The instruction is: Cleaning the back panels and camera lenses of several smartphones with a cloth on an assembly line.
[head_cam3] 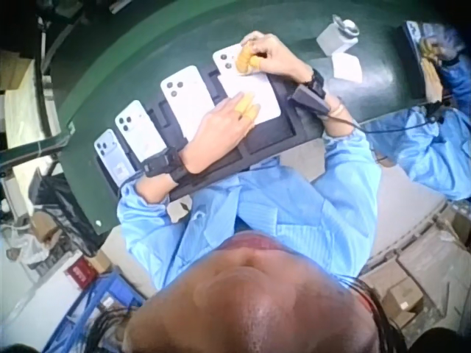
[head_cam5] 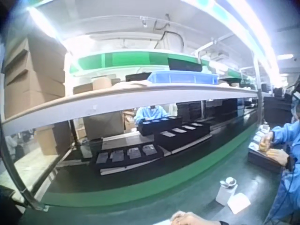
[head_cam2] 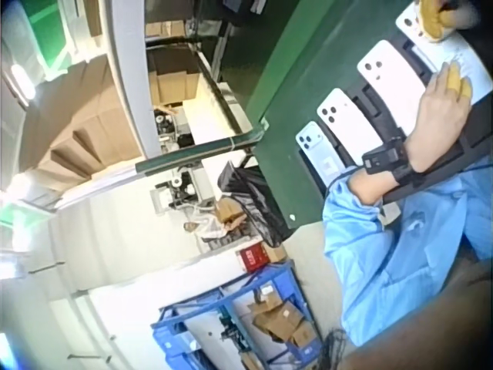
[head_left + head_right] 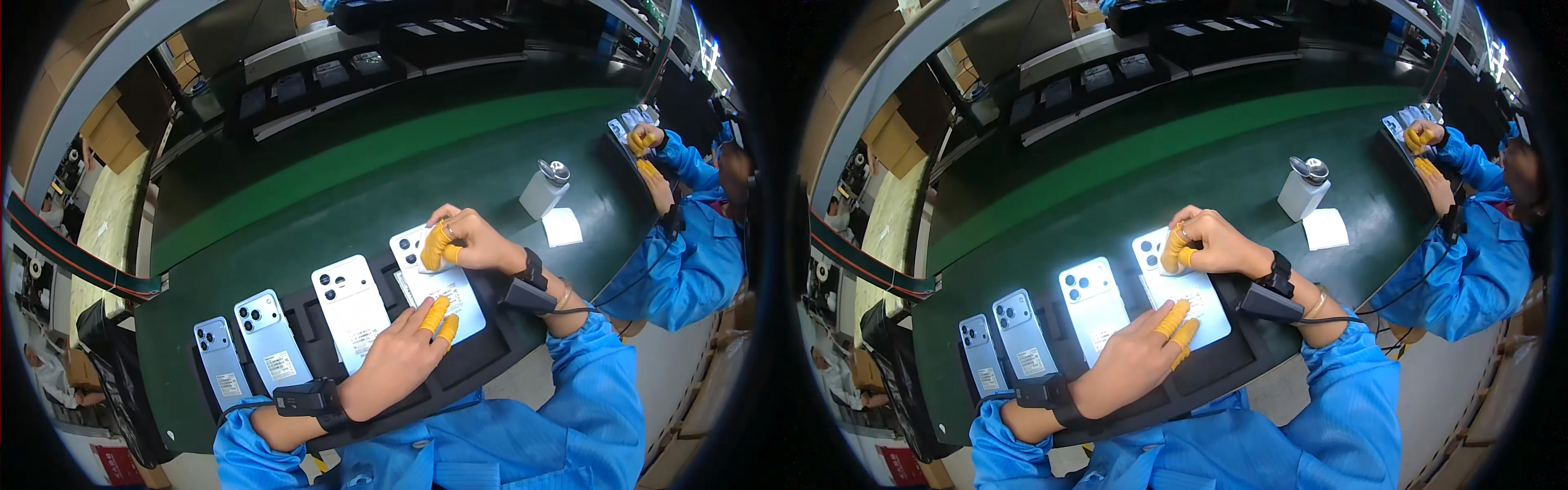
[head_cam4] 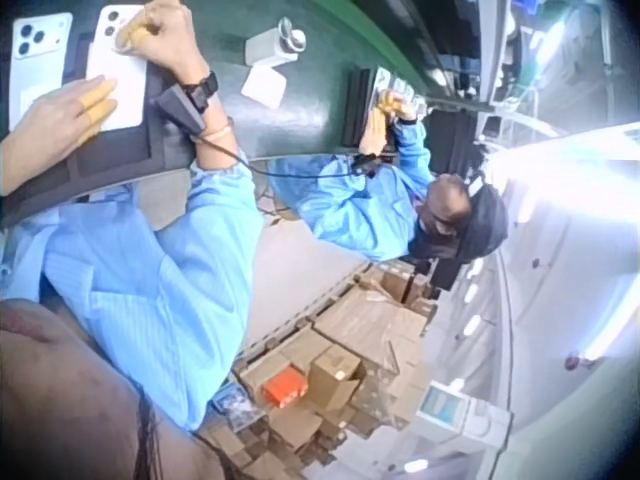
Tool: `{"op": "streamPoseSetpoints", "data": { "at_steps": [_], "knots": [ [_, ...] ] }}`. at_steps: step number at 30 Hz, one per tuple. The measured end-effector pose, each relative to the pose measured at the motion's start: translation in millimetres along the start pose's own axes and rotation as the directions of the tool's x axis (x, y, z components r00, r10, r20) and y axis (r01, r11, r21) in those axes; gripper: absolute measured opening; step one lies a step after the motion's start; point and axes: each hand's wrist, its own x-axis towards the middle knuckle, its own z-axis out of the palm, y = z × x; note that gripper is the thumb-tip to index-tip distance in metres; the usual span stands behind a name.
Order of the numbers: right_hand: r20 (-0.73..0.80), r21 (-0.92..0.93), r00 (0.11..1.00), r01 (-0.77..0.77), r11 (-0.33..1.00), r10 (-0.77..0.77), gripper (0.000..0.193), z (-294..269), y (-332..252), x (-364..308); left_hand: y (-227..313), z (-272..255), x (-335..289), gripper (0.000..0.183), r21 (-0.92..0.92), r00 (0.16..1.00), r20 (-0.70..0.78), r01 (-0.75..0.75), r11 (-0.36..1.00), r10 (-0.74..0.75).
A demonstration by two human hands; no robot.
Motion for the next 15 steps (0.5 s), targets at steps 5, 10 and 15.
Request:
{"op": "streamPoseSetpoints", "data": {
  "at_steps": [5,10,15],
  "knots": [
    [-0.074,0.11,0.989,-0.116,0.987,0.125,0.022,-2.0,-3.5,-1.9,0.0,-0.2,-1.6,0.039,-0.023,1.0,0.009,0.02,1.0,-0.02],
    [-0.118,-0.255,0.979,0.134,0.958,-0.169,0.021,29.6,1.1,6.8,2.2,0.0,-2.9,0.038,-0.051,0.999,0.028,0.032,0.998,-0.031],
    [0.052,-0.191,0.984,0.179,0.965,-0.173,0.014,18.0,-7.3,6.0,4.3,-2.4,1.0,0.035,-0.004,0.998,0.028,0.048,0.999,-0.048]
  ]
}}
